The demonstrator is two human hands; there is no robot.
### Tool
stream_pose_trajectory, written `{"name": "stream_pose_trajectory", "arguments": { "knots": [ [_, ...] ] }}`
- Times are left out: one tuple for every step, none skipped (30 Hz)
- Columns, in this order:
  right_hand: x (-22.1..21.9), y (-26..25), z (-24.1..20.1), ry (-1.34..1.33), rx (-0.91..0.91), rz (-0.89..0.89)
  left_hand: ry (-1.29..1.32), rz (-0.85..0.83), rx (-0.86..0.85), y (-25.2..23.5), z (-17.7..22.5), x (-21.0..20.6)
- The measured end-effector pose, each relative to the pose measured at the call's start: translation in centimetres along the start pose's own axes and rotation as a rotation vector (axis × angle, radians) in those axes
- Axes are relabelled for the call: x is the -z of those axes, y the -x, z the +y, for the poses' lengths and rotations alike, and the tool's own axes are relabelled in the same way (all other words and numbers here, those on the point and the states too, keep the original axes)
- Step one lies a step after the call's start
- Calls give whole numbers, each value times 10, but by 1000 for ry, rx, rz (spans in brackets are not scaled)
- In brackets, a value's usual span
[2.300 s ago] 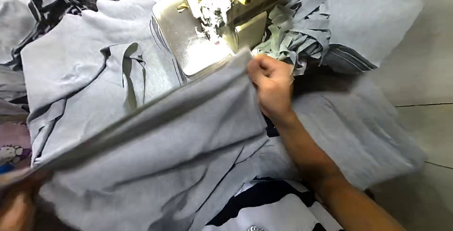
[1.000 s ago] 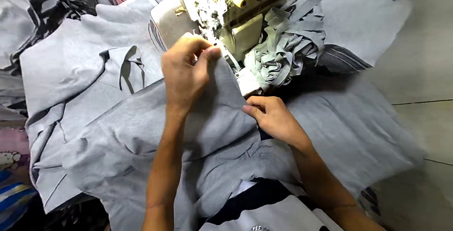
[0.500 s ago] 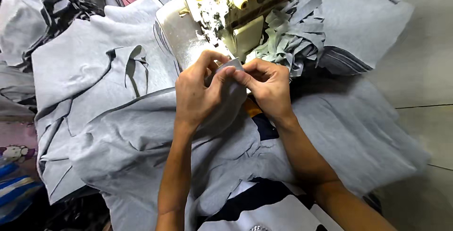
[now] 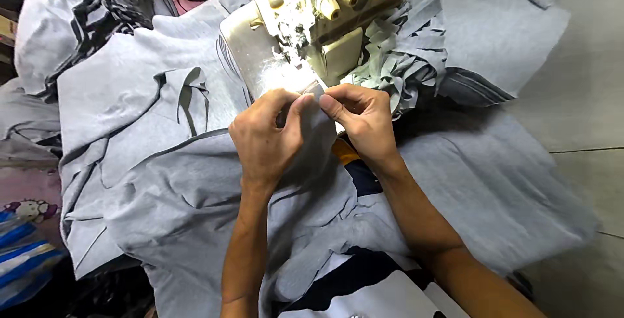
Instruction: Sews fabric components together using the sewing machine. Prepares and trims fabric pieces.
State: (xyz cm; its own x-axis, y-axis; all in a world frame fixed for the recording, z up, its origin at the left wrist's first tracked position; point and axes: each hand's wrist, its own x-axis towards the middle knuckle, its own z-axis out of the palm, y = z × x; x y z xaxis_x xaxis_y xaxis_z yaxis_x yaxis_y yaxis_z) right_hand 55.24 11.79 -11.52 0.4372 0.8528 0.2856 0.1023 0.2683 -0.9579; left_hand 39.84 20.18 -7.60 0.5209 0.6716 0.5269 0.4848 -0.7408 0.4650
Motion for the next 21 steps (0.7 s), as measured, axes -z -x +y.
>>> {"name": "stream_pose_trajectory", "arguments": {
  "knots": [
    [0, 0, -1, 5, -13, -5, -5, -2, -2, 0, 0, 0],
    [0, -1, -1, 6, -20, -2, -9, -5, -1, -1, 1, 0],
    [-1, -1, 0, 4, -26, 9, -8, -9, -1, -2, 1, 0],
    [-2, -1, 1, -1, -27, 25, -4, -15, 1, -3, 1, 1],
    [-3, -2, 2, -12, -21, 37, 3, -18, 3, -3, 0, 0],
    [-4, -4, 3, -21, -12, 48, 10, -19, 6, -4, 0, 0],
    [-5, -5, 4, -29, -5, 55, 19, -22, 12, -3, -1, 0],
    [-6, -6, 4, -33, -2, 61, 30, -25, 21, -3, -2, 0],
    [-7, -7, 6, -42, -3, 68, 39, -25, 31, -3, -3, -1],
    [-8, -7, 7, -54, -5, 72, 45, -24, 40, -3, -5, -1],
    [-9, -8, 8, -64, -1, 80, 49, -21, 46, -4, -7, -1],
    [-10, -9, 9, -67, 6, 91, 53, -20, 49, -4, -9, -2],
    [-11, -10, 11, -69, 12, 102, 53, -23, 53, -4, -12, -2],
    [-12, -11, 13, -65, 15, 111, 48, -30, 60, -3, -14, -2],
    [-12, -12, 16, -58, 16, 117, 37, -44, 74, -3, -16, -1],
    [-12, -13, 18, -52, 16, 122, 22, -63, 95, -2, -19, -1],
    [-12, -14, 21, -48, 18, 127, 7, -77, 116, -1, -22, -1],
    [-13, -16, 23, -38, 19, 134, 1, -85, 136, -1, -25, -1],
    [-14, -17, 26, -29, 17, 142, -1, -89, 152, -1, -29, -2],
    [-14, -18, 30, -16, 12, 150, -5, -83, 165, -1, -32, -2],
    [-16, -20, 33, -1, 8, 160, -13, -73, 174, -2, -34, -4]
  ]
}}
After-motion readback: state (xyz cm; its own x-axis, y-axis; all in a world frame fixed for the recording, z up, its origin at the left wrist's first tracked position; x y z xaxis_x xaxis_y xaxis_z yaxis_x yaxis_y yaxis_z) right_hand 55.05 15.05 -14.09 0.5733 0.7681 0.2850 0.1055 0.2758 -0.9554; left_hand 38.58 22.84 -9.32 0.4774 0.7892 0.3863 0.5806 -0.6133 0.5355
